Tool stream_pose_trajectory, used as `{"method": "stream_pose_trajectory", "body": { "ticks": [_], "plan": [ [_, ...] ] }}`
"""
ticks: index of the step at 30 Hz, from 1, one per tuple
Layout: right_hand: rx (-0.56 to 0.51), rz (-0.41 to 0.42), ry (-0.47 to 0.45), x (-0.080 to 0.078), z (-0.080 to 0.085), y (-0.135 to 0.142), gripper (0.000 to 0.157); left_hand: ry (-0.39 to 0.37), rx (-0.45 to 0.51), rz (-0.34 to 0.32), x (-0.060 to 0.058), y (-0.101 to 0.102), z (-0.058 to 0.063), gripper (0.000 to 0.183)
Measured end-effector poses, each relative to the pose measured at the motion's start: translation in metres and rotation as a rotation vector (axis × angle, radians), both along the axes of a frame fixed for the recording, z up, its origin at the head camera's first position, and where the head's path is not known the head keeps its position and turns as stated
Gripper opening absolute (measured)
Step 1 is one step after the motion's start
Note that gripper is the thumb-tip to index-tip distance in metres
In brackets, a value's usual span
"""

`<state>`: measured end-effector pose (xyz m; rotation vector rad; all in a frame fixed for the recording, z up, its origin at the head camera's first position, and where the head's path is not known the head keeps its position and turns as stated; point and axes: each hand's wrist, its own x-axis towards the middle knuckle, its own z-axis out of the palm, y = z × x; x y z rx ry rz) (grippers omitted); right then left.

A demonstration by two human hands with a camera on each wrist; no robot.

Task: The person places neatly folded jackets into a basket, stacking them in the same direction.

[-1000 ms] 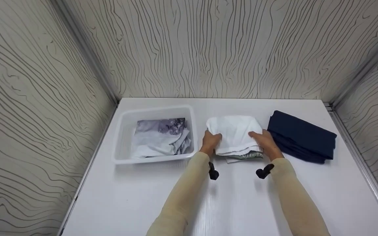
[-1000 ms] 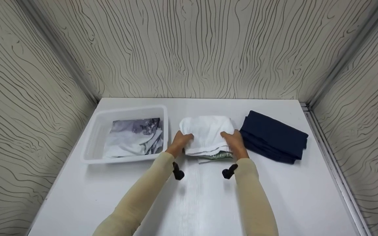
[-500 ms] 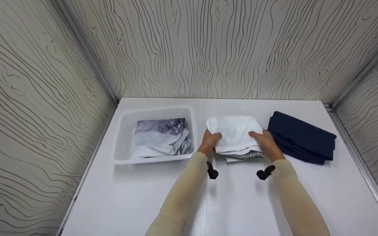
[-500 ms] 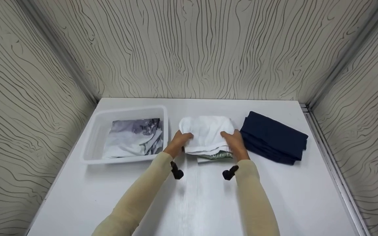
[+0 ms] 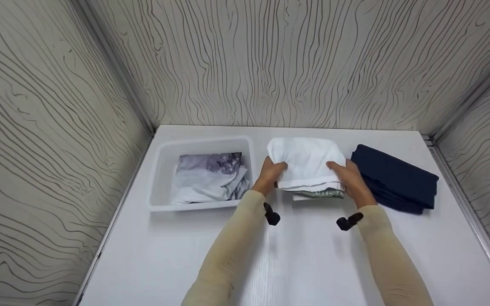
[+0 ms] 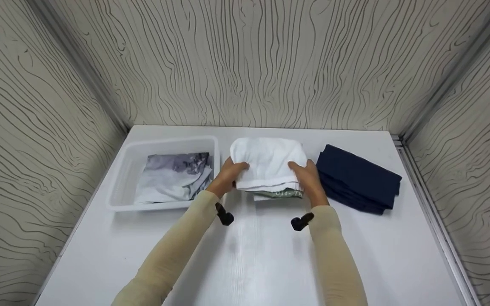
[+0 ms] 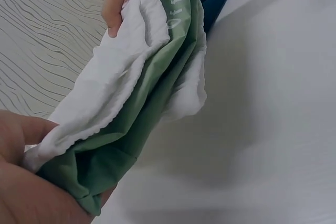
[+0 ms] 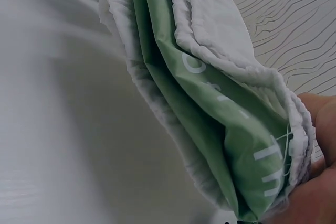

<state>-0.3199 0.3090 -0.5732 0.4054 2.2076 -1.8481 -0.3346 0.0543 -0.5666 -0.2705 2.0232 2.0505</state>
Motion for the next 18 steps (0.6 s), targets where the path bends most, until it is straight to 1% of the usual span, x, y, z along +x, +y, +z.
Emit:
{"method": "stream_pose_trajectory", "body": {
  "ticks": [3,8,13,18],
  "plan": [
    [-0.001,-0.001,0.017,0.001,0.006,-0.001,0.085,0.002,0.018,-0.007,-0.003,-0.003,0.004,0.059],
    [-0.052,-0.004,0.034,0.002,0.018,-0.002,0.082,0.016,0.024,-0.027,-0.005,-0.011,0.013,0.065],
    [-0.092,0.011,0.007,0.003,0.036,-0.008,0.084,0.037,0.031,-0.038,-0.007,-0.021,0.024,0.065],
    [-0.092,0.021,-0.006,0.004,0.049,-0.016,0.082,0.051,0.040,-0.049,-0.009,-0.032,0.033,0.063]
  ]
}}
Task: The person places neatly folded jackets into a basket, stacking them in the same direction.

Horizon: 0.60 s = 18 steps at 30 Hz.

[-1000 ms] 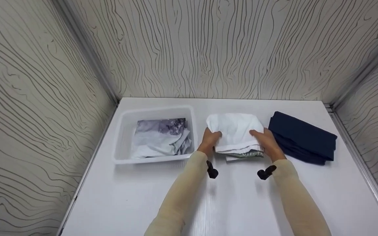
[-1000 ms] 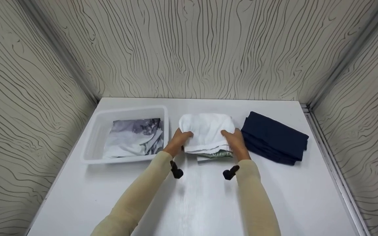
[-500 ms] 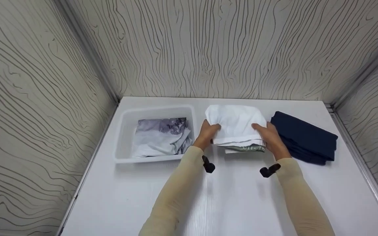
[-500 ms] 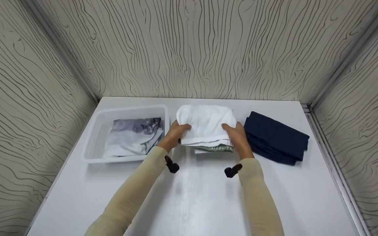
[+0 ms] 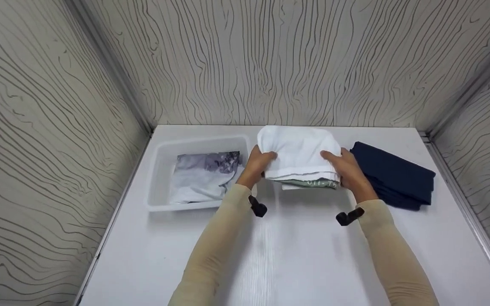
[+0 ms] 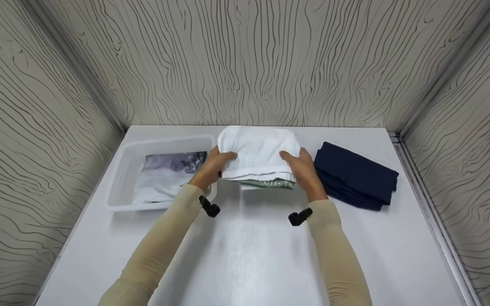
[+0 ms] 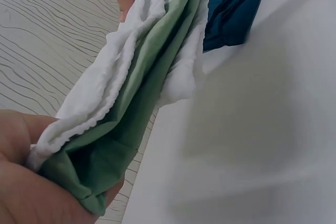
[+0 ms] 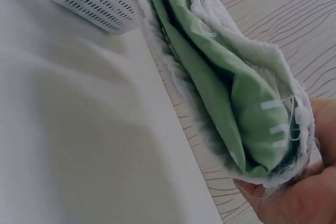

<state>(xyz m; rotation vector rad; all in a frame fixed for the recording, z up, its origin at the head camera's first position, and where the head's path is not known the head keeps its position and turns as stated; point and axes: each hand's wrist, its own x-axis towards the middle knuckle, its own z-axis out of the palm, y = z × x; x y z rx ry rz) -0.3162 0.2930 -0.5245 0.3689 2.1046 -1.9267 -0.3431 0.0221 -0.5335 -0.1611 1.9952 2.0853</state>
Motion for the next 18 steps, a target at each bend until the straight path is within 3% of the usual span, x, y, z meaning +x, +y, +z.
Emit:
{"method": "stream_pose_trajectory", "body": {
  "ticks": [8,18],
  "plan": [
    [0.047,0.035,0.078,-0.005,0.008,-0.012,0.086,0.018,-0.012,0.000,-0.003,-0.020,0.017,0.066],
    [0.031,0.089,0.134,-0.010,0.022,-0.039,0.084,-0.002,-0.046,0.004,-0.005,-0.054,0.036,0.065]
  ]
}}
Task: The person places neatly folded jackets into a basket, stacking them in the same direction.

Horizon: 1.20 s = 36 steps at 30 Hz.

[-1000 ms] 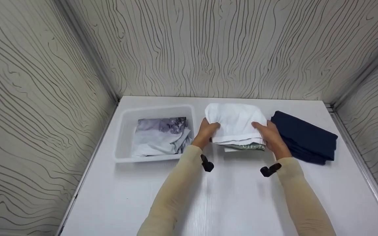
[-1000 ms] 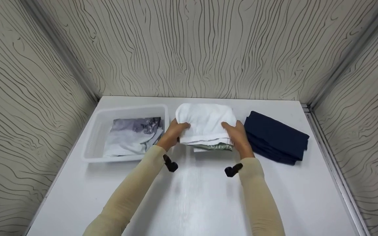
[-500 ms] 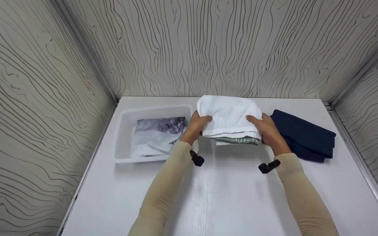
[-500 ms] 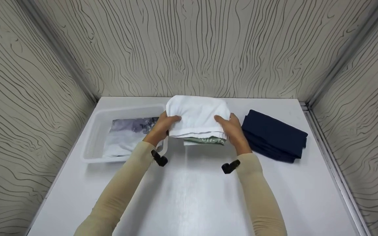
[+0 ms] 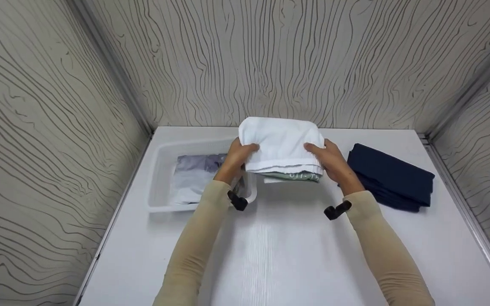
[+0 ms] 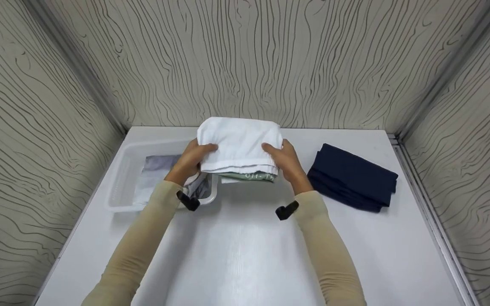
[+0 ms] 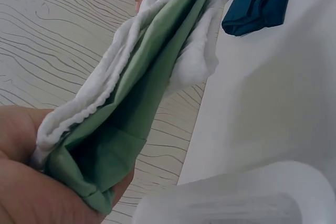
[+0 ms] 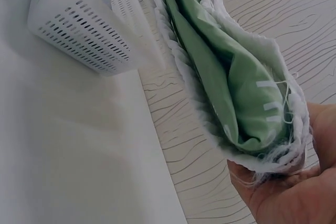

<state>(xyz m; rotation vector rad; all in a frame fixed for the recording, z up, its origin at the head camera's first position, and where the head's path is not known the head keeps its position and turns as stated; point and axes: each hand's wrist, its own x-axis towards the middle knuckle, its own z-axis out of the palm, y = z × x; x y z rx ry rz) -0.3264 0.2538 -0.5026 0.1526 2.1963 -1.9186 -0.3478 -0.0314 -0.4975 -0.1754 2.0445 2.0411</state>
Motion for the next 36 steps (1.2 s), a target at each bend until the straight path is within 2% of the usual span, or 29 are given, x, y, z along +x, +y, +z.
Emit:
{"method": "stream_pose_trajectory", "body": {
  "ticks": [5,13,19,29,36],
  "plan": [
    [-0.018,0.029,0.013,-0.004,0.007,-0.020,0.081,-0.007,0.018,0.022,-0.001,-0.020,0.005,0.065],
    [0.013,0.066,0.016,-0.016,0.011,-0.049,0.081,-0.036,0.053,0.074,-0.001,-0.052,0.011,0.066],
    [0.015,0.096,-0.001,-0.022,0.008,-0.072,0.080,-0.030,0.095,0.095,0.003,-0.077,0.009,0.066],
    [-0.006,0.126,-0.042,-0.028,0.003,-0.105,0.077,-0.055,0.035,0.074,0.009,-0.123,0.004,0.068],
    [-0.033,0.155,-0.049,-0.027,0.000,-0.128,0.074,-0.064,0.030,0.103,0.014,-0.150,0.001,0.070]
  ]
}}
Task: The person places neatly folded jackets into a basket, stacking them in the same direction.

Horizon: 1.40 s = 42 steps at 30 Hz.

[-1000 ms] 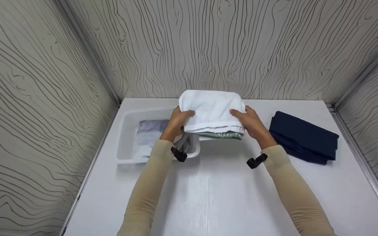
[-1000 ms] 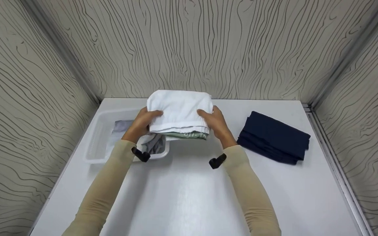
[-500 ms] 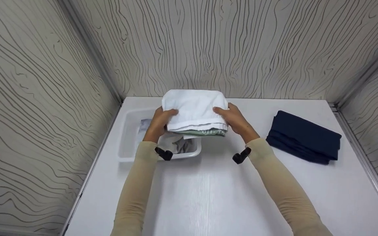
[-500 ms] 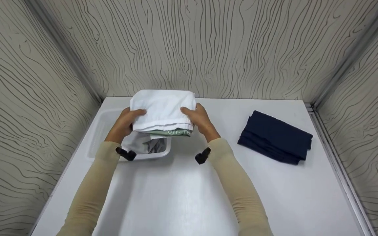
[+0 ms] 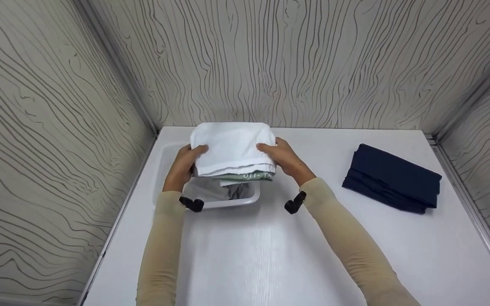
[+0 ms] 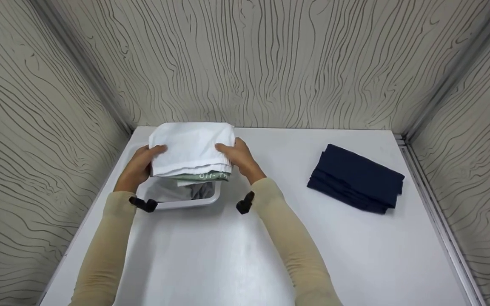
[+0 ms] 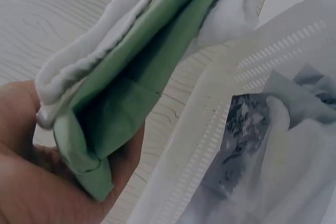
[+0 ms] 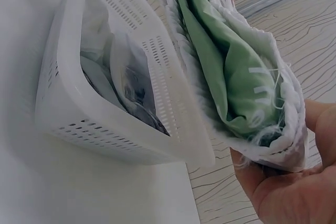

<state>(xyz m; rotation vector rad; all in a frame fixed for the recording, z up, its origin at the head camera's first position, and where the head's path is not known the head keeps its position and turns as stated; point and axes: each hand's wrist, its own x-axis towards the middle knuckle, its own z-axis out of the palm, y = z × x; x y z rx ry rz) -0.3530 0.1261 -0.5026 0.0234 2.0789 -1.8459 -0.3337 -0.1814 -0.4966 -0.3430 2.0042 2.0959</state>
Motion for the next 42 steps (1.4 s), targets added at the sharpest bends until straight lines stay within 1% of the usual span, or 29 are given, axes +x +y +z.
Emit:
{"method": "stream_pose_trajectory", "body": {
  "ticks": [5,10,14,17,20,23,28,31,36,38,42],
  "plan": [
    [-0.004,0.027,0.016,0.004,-0.001,-0.013,0.072,-0.017,0.003,0.012,0.001,-0.017,-0.006,0.068],
    [0.007,0.039,0.007,0.004,-0.005,-0.024,0.073,-0.046,0.015,0.002,0.001,-0.029,-0.012,0.068],
    [0.015,0.052,0.005,0.004,-0.009,-0.030,0.075,-0.074,-0.017,-0.021,0.001,-0.037,-0.015,0.070],
    [0.015,0.077,0.006,0.004,-0.012,-0.034,0.072,-0.103,-0.058,-0.048,0.001,-0.042,-0.018,0.071],
    [0.013,0.100,0.002,0.004,-0.015,-0.035,0.068,-0.124,-0.078,-0.077,0.001,-0.045,-0.020,0.069],
    [0.015,0.123,-0.005,0.004,-0.019,-0.038,0.066,-0.128,-0.082,-0.094,0.001,-0.049,-0.023,0.065],
    [0.031,0.140,-0.016,0.007,-0.021,-0.044,0.065,-0.131,-0.096,-0.100,0.003,-0.056,-0.025,0.059],
    [0.057,0.138,-0.023,0.008,-0.023,-0.047,0.064,-0.156,-0.123,-0.095,0.005,-0.060,-0.028,0.062],
    [0.102,0.143,-0.014,0.013,-0.027,-0.055,0.064,-0.198,-0.195,-0.089,0.007,-0.065,-0.034,0.061],
    [0.133,0.151,0.013,0.015,-0.029,-0.059,0.064,-0.204,-0.225,-0.089,0.008,-0.066,-0.036,0.057],
    [0.253,0.172,0.100,0.017,-0.033,-0.067,0.066,-0.226,-0.307,-0.071,0.011,-0.067,-0.039,0.071]
  ]
}}
